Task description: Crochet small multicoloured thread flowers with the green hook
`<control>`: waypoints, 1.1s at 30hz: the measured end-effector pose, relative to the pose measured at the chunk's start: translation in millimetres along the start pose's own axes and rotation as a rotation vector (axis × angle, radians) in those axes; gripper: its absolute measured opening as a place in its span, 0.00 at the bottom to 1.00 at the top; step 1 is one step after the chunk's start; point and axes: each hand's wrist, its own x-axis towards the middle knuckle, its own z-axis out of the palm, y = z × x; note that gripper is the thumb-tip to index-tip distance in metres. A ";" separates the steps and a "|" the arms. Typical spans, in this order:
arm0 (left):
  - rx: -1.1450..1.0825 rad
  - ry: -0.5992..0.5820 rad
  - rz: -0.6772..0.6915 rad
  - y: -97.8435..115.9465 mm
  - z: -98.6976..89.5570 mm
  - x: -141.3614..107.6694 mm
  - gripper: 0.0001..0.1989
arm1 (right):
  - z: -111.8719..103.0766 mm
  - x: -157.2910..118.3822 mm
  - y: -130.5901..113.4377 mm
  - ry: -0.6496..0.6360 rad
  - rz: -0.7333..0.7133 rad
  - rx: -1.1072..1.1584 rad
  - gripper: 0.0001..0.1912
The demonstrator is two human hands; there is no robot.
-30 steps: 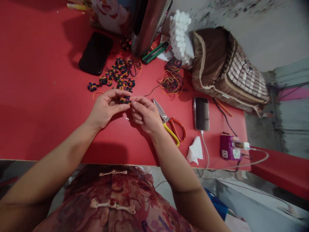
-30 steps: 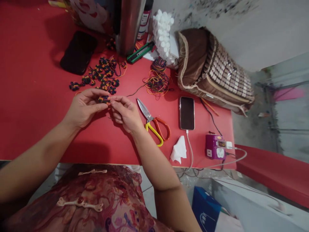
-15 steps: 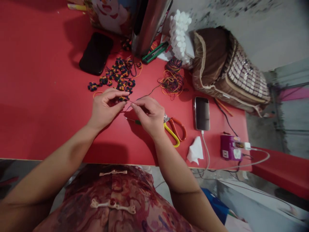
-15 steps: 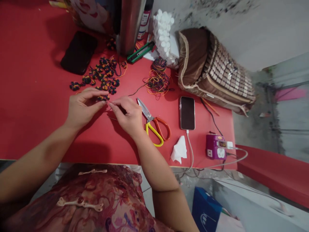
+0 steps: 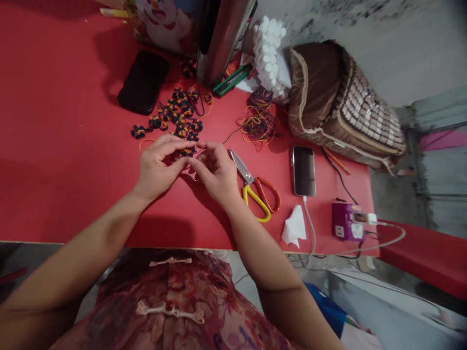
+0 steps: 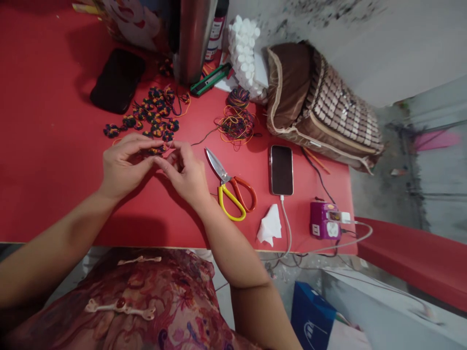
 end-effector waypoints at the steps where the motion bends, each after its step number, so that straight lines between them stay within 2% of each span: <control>1: -0.004 -0.006 -0.011 0.3 0.0 -0.1 0.12 | 1.0 0.8 1.1 0.031 -0.015 -0.007 0.17; 5: -0.035 -0.014 -0.022 0.3 1.0 -0.1 0.13 | 4.6 3.2 0.3 0.121 -0.037 0.047 0.10; 8: -0.034 -0.014 0.002 -0.7 2.5 0.3 0.14 | 5.5 5.1 -3.1 0.132 -0.021 0.123 0.07; 11: -0.071 -0.044 0.014 -3.1 3.4 1.9 0.15 | 3.3 8.8 -4.3 0.113 0.024 0.192 0.09; 15: -0.392 -0.094 -0.204 -8.4 4.5 6.1 0.23 | -1.3 14.4 -2.3 0.138 -0.001 0.193 0.12; 17: -0.477 -0.107 -0.288 -11.8 5.3 9.0 0.19 | -2.5 15.9 -0.9 0.108 -0.023 0.207 0.11; 20: -0.543 -0.098 -0.216 -17.0 5.5 14.0 0.19 | -2.7 17.1 1.3 0.044 -0.080 0.228 0.10; 24: -0.551 -0.131 -0.207 -20.3 1.2 20.6 0.21 | -2.2 18.5 1.6 -0.002 -0.042 0.283 0.09; 29: -0.551 -0.120 -0.221 -17.5 -2.8 23.7 0.14 | 0.0 20.4 -2.4 0.071 -0.018 0.359 0.04; 33: -0.556 -0.099 -0.202 -13.0 -1.1 23.5 0.17 | 3.2 21.3 -3.0 0.084 -0.098 0.428 0.07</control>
